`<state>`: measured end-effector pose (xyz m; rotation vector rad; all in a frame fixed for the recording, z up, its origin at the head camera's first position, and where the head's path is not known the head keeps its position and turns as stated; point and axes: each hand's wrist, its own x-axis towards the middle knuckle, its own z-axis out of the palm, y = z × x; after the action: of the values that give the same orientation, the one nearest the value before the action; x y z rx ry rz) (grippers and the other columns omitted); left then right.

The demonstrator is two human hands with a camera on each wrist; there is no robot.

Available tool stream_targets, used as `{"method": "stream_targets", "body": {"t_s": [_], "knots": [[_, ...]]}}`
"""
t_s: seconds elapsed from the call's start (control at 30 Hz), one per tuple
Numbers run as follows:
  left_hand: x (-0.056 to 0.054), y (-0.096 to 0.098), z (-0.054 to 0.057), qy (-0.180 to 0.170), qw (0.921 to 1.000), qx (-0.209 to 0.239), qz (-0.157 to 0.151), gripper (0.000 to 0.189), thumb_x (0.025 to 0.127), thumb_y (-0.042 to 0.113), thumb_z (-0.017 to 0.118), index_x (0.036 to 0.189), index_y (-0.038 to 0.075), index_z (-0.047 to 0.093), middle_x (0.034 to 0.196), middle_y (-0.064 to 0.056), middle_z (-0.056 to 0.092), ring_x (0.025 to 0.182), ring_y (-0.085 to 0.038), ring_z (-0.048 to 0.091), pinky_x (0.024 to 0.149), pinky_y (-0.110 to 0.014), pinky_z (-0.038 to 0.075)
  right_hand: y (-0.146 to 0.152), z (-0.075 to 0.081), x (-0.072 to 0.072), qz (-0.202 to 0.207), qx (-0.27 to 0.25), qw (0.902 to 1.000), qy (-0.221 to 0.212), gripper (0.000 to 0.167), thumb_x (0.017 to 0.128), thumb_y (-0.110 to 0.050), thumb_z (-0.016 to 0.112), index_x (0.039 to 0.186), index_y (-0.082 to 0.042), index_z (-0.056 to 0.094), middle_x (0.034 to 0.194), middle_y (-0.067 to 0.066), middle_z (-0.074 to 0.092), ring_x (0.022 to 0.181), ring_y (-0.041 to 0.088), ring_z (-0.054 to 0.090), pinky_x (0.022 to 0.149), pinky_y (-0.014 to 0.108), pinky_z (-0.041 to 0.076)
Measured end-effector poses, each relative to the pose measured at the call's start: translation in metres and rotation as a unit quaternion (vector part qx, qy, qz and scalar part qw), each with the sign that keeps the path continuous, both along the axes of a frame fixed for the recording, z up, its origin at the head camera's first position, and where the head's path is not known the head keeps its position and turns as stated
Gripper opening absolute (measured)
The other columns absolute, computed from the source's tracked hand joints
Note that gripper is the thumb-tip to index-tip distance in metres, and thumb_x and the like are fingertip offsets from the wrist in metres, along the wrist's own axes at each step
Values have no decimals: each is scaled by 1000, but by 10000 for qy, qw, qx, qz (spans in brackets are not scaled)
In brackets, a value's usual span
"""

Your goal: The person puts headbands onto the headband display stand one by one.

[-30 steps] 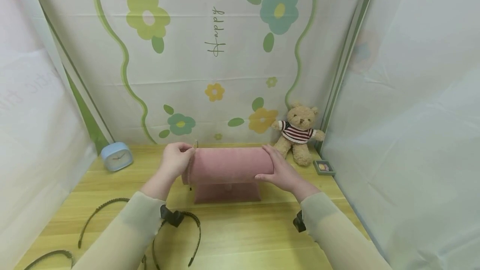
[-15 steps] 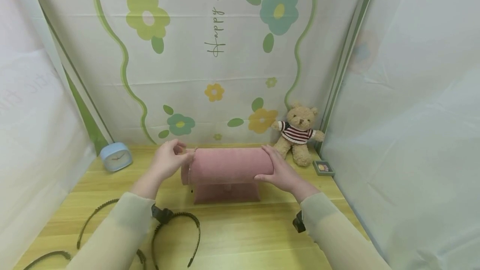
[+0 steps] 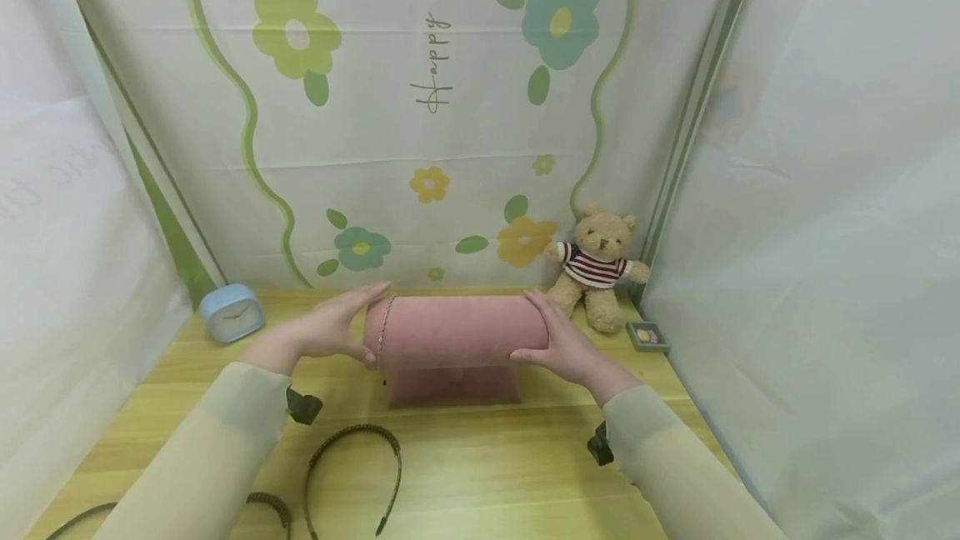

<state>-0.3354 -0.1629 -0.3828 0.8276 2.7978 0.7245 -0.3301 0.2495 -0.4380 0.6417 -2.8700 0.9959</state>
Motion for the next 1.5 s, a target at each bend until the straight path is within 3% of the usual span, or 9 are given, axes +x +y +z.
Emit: {"method": "stream_targets", "body": {"t_s": [0.43, 0.77, 1.2, 1.5], "knots": [[-9, 11, 2, 56, 9995, -296, 133, 117, 61, 35, 95, 156, 13, 30, 156, -9, 34, 142, -33, 30, 112, -66, 0, 0, 2, 1, -26, 80, 10000, -25, 106, 78, -59, 76, 158, -25, 17, 163, 9, 12, 145, 35, 20, 109, 61, 28], [-13, 26, 4, 247, 9992, -301, 62, 109, 62, 39, 94, 152, 9, 38, 149, -7, 46, 134, -29, 43, 115, -58, 11, 1, 1, 0, -10, 75, 9999, 86, 105, 77, -60, 75, 158, -24, 19, 162, 9, 14, 144, 35, 22, 108, 61, 29], [-15, 51, 8, 264, 9977, -618, 18, 107, 64, 40, 93, 151, 9, 40, 145, -5, 50, 130, -26, 48, 115, -61, 5, 1, 0, 0, 4, 8, 9999, 116, 105, 77, -58, 77, 158, -23, 20, 162, 10, 15, 145, 34, 21, 109, 61, 28], [-18, 77, 7, 396, 9965, -736, -88, 104, 65, 45, 90, 150, 11, 41, 141, -1, 54, 125, -21, 52, 115, -57, 10, 1, 0, 0, -16, 15, 10000, 57, 105, 77, -60, 76, 158, -24, 19, 163, 9, 14, 145, 35, 21, 109, 61, 28]]}}
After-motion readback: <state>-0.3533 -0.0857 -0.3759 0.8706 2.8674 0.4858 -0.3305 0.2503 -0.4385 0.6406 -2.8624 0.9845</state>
